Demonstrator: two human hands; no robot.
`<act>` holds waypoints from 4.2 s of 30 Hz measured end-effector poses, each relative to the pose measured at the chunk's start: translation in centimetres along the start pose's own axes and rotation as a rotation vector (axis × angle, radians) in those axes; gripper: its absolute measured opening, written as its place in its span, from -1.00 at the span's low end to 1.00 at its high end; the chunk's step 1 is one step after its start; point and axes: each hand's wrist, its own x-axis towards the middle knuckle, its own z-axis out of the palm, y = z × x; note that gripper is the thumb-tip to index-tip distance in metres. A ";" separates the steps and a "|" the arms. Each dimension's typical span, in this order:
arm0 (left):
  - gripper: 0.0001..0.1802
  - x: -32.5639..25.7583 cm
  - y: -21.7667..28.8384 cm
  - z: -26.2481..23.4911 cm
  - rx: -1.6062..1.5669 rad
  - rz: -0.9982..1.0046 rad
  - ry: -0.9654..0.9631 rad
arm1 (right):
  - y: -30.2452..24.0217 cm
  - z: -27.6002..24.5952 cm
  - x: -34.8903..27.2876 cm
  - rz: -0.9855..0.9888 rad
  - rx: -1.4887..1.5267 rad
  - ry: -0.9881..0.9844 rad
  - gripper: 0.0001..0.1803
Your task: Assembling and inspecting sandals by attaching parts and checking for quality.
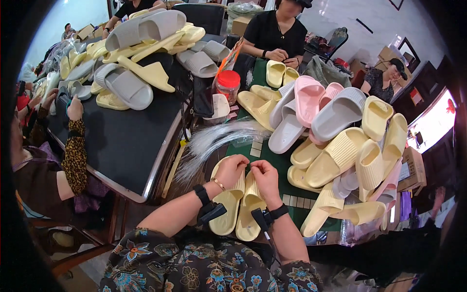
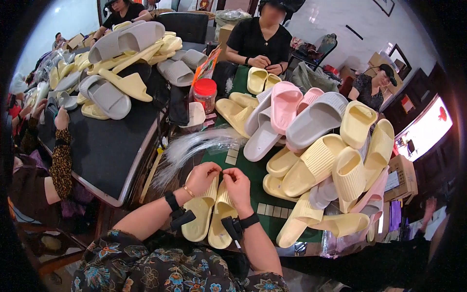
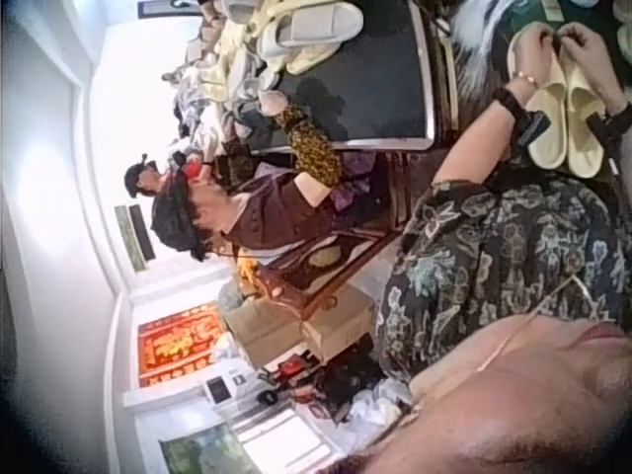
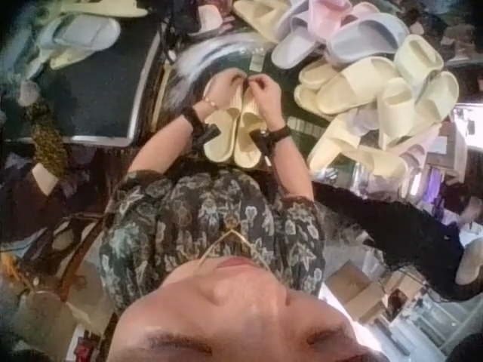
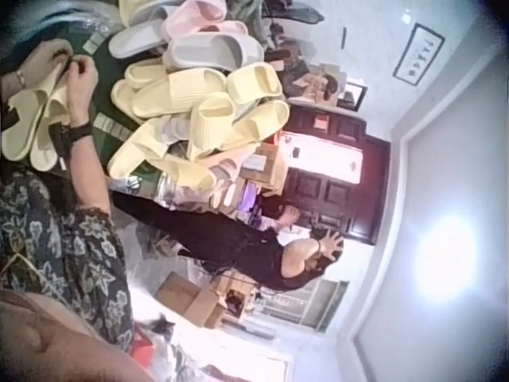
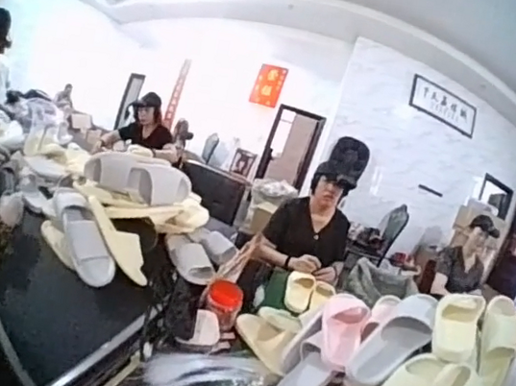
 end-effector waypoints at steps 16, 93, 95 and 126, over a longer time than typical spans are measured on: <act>-0.88 -1.0 0.8 -0.2 -0.001 -0.013 0.057 | 1.0 0.5 -0.5 0.005 0.083 0.041 -0.85; -0.87 -1.9 -0.4 1.0 0.022 0.070 0.109 | 0.1 0.6 -1.3 0.050 0.048 0.075 -0.92; -0.88 -1.9 -0.4 1.1 0.001 0.092 0.127 | 0.3 0.5 -1.2 0.059 0.070 0.065 -0.92; -0.90 -1.4 -0.9 1.4 -0.016 0.028 0.082 | -0.5 0.5 -1.0 0.061 0.015 0.021 -0.94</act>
